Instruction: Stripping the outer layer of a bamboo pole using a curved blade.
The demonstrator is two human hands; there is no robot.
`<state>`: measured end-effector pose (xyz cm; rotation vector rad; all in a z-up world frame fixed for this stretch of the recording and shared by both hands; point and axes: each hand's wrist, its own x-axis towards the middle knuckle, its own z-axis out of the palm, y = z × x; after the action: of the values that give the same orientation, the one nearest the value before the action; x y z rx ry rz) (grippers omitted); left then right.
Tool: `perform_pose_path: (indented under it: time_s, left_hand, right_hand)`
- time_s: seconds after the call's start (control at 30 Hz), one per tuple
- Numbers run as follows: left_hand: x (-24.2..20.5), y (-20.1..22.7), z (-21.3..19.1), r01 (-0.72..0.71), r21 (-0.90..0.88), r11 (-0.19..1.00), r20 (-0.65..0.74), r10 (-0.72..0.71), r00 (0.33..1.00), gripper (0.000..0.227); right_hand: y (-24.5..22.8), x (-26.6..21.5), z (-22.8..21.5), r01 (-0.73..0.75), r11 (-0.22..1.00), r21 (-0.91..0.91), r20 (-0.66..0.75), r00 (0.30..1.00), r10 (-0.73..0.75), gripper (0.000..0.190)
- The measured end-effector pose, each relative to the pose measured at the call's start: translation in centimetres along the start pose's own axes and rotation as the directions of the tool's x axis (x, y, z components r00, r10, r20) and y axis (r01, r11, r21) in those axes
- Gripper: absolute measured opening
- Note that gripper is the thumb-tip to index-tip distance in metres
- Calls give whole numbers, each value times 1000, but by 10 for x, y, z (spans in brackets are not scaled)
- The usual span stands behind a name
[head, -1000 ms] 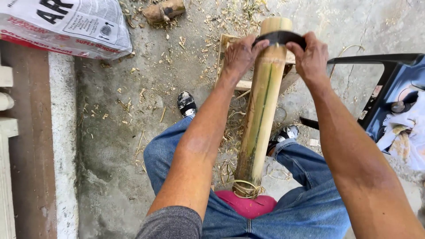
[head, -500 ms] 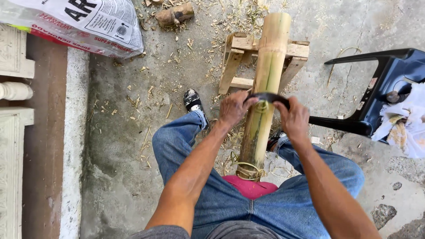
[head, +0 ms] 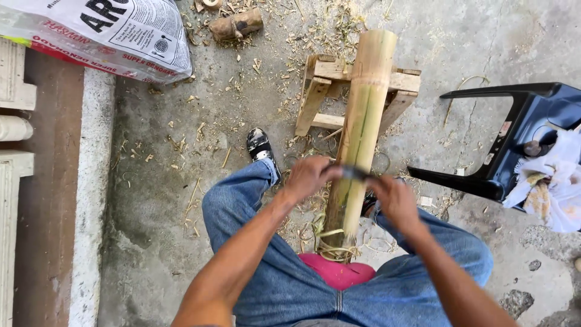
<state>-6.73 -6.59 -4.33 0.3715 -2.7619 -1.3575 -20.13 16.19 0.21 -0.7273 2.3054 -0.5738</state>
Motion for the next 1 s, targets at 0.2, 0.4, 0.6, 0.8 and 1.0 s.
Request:
perform_pose_path:
  time_s: [0.2, 0.4, 0.6, 0.8, 1.0]
  left_hand:
    - [180, -21, -33, 155, 27, 988, -100, -151, 983, 46]
    - [239, -35, -35, 240, -4, 971, -180, -237, 955, 50]
    - [189, -41, -10, 173, 36, 984, -224, -161, 961, 53]
    - [86, -20, 14, 105, 32, 994, -223, -95, 970, 59]
    - [-66, 19, 33, 20, 73, 997, -175, -7, 985, 56]
  right_hand:
    - [-12, 186, -80, 126, 980, -152, -284, 944, -166, 42]
    - [-13, 233, -97, 214, 947, -240, -423, 855, -301, 37]
    - [-25, 186, -79, 55, 991, -119, -339, 936, -92, 37]
    - [-14, 85, -30, 73, 986, -150, -389, 912, -127, 37]
    - [-2, -68, 42, 88, 988, -126, -385, 913, -131, 39]
